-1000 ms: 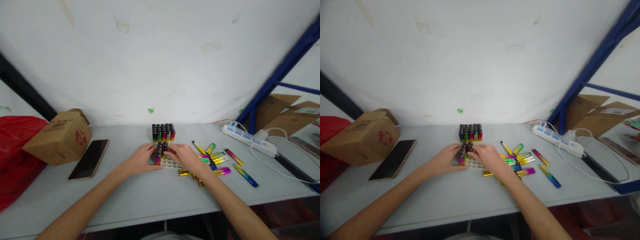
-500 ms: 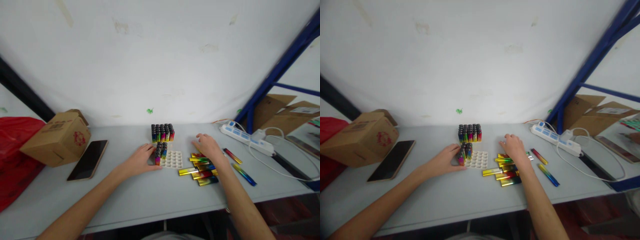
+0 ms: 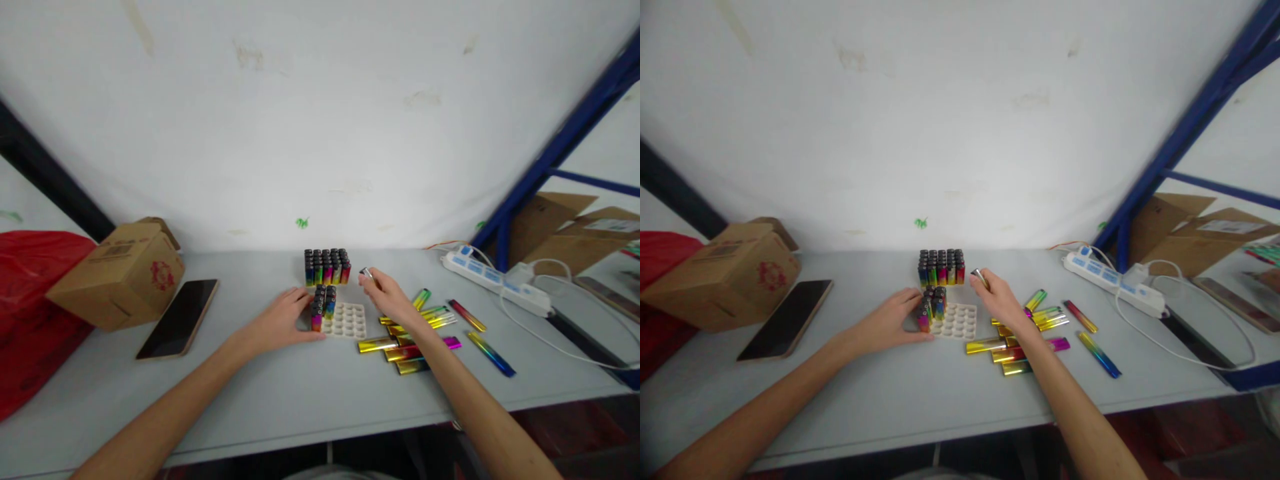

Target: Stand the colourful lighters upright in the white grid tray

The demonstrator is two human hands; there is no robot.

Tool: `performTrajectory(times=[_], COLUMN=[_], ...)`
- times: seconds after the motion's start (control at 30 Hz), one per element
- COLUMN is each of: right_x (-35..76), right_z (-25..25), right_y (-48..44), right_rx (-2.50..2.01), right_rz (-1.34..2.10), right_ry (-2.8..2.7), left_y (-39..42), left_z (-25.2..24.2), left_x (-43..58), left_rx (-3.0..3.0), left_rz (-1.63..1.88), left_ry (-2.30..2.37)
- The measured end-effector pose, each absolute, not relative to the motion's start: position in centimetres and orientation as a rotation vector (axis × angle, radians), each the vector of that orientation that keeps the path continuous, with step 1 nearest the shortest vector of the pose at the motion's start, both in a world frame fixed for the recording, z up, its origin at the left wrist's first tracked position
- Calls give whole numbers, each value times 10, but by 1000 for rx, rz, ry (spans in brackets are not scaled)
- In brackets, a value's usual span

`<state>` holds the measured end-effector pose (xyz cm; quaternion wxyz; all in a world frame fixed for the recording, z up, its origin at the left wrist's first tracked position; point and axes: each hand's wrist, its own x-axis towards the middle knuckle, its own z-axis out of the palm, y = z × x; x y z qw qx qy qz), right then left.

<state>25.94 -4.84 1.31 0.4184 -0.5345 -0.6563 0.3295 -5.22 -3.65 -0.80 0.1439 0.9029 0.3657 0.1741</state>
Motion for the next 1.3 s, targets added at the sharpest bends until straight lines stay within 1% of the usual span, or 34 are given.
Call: performTrajectory(times=[0.1,0.3,0.53,0.83,1.3], right_x=[239,219,218,215,218], right_z=[15,18,17,24,15], right_y=[-55,-63,-65,-68,-65], right_rx=[-1347,-1411,-1388,-1348,-1334], right_rz=[746,671,668,583,559], right_ry=[-1705,-1654,-1673,-1716,-1807], left_y=[-36,-37,-37,-37,-36], left_z=[-9,-8,-8,-10,-11], left_x=[-52,-52,-52,-52,-52], left_rx=[2598,2598,2604,2602,2608], left_rz=[521,512,513,515,513], left_ry=[1045,1048,1045,1050,1055])
